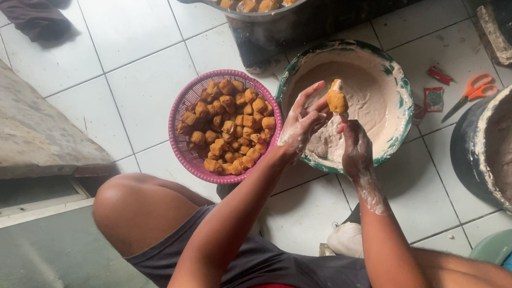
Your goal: The person scoops a beige paste from a bucket using a pink spatula and spreads it over small brown food items taken from a pink basket. The coated items are then placed into an orange tray. The process is repeated continuously.
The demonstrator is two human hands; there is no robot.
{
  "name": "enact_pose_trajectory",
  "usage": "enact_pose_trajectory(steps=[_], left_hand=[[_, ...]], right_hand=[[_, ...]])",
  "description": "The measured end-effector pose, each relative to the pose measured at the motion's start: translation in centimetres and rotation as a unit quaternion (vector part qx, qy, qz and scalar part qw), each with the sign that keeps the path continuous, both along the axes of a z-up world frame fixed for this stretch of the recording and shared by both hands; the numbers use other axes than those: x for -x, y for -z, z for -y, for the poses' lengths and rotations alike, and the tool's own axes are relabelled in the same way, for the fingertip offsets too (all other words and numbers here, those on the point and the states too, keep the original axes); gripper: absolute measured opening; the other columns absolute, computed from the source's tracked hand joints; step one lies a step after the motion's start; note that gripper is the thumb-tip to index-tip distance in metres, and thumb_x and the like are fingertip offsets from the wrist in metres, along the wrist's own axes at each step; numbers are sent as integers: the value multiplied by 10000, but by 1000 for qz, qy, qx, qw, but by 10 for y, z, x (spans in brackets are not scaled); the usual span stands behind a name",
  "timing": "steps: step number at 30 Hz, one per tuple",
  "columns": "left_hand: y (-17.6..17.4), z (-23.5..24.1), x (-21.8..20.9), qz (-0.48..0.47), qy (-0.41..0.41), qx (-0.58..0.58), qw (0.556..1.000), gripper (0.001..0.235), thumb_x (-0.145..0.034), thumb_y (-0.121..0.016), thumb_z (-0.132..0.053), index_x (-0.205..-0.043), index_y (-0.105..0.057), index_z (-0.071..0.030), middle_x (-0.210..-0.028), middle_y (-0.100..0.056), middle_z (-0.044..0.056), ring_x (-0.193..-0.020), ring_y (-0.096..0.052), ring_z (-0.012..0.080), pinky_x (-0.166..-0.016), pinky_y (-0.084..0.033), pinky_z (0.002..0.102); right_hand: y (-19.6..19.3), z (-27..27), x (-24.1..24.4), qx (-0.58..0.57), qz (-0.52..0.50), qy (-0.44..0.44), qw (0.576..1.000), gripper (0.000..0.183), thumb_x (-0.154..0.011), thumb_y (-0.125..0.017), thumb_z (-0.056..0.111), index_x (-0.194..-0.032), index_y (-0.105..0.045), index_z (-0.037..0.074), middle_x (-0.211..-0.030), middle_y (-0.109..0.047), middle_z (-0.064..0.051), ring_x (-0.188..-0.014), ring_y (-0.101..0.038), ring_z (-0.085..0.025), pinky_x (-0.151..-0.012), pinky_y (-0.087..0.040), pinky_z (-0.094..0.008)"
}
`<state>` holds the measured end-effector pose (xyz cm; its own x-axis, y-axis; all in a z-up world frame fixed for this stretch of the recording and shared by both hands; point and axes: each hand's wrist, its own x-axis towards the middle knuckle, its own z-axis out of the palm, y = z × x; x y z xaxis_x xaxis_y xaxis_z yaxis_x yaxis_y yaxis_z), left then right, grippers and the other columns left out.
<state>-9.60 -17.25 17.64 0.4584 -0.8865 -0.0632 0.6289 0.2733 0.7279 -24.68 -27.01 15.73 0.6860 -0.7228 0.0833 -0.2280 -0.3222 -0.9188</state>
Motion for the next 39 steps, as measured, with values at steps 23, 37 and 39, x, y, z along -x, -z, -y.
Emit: enact_pose_trajectory(steps=[23,37,39], left_hand=[[-50,2,-61,521,-172,-192,813,390,-835,-832,-280,-1189,-715,-167,-1142,-751,13,-1125,-723,182,-1135,-452,530],[-109,6,-62,784,-52,-260,561,250,-884,-748,-378,-1110,-746,-273,-1098,-710,-59,-1178,-622,174,-1176,-70,745],[-112,7,-58,735,-109,-223,632,333,-748,-813,-433,-1034,-786,-264,-1076,-738,-44,-1138,-641,186,-1133,-134,737]], right_hand=[[-23,13,8,129,-98,49,986,374,-1088,-540,340,-1022,-653,-10,-958,-625,-137,-854,-620,-306,-771,-495,-449],[-78,-2,-4,-1,39,6,999,440,-1136,-440,393,-979,-659,46,-927,-640,4,-884,-594,-132,-799,-452,-298],[-72,1,-2,-144,70,-28,987,455,-1126,-453,426,-978,-665,51,-829,-479,33,-777,-428,-94,-704,-342,-272]])
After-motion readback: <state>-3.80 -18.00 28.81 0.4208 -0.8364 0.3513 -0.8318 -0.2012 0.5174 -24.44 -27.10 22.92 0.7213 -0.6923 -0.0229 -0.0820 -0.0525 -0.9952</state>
